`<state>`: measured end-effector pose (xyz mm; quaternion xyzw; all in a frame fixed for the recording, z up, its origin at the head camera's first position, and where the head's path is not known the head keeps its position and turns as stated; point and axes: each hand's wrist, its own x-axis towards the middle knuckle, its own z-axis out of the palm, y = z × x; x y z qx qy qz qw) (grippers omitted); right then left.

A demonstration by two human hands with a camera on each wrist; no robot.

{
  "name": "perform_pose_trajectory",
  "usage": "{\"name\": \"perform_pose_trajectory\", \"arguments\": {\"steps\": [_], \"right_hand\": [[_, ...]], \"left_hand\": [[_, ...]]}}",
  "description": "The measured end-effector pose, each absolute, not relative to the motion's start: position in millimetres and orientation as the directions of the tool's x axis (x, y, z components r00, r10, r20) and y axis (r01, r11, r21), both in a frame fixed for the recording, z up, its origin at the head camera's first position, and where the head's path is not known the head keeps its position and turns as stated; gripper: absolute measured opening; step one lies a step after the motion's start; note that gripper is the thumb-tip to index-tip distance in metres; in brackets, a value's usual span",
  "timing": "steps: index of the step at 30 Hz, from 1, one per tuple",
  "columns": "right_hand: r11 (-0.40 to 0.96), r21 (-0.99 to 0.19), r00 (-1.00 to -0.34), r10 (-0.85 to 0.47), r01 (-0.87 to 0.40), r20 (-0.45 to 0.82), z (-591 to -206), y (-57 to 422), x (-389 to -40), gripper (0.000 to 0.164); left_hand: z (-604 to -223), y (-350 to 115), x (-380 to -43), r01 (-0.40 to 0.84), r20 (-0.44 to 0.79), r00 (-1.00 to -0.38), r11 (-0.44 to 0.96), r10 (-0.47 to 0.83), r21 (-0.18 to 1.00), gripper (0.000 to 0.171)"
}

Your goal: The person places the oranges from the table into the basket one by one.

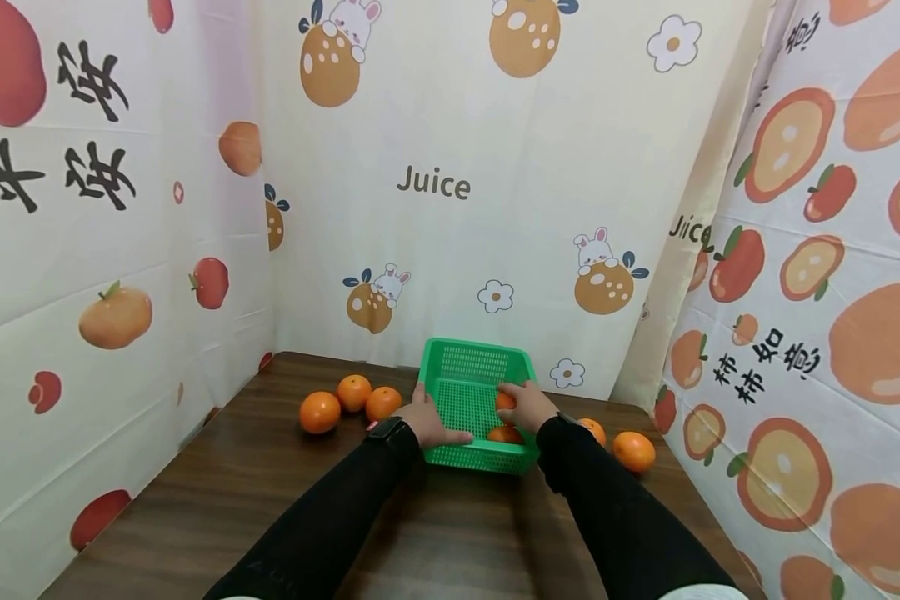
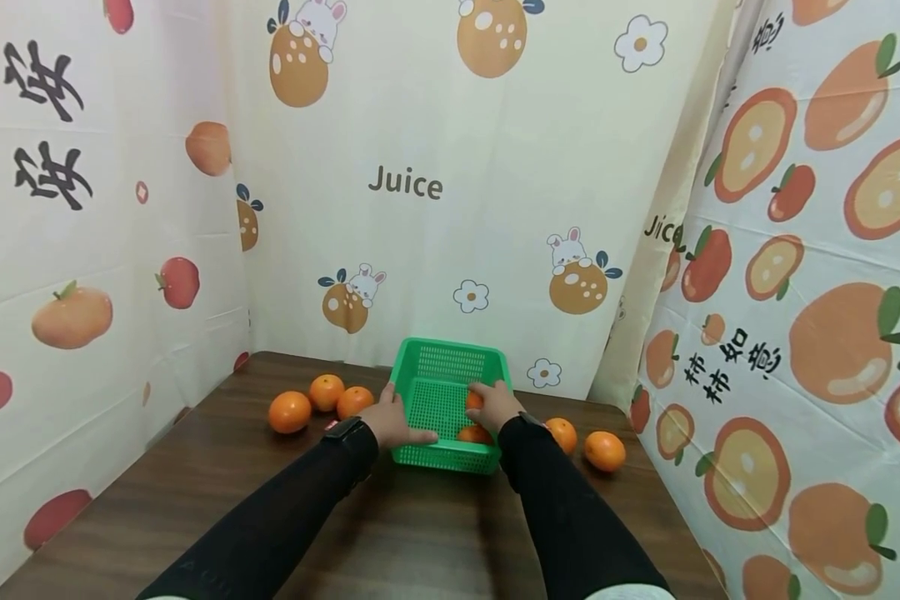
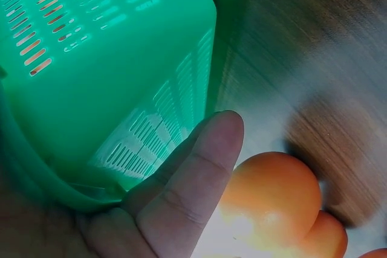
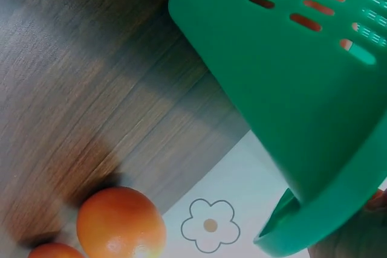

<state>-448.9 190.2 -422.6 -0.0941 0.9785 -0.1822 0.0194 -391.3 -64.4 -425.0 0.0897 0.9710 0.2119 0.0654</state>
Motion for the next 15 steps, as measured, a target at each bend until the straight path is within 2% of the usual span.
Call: {"name": "perform_pose_trajectory", "arguments": {"steps": [5,15], "right_hand": [[0.901,-0.392,-0.982,-0.188,-0.184,0.028,-426,188,-447,0.056],[0.901,-0.359,-0.970,-0.234,-0.242,0.068,-423,184,-437,0.055]], "left_hand": [[-425,-64,-391,0.144,-0.085,-0.977,0.896,0.197,0.421,0.126],[-425,-64,-391,0.150,-0.083,-0.976,0.898,0.201,0.414,0.123]]}}
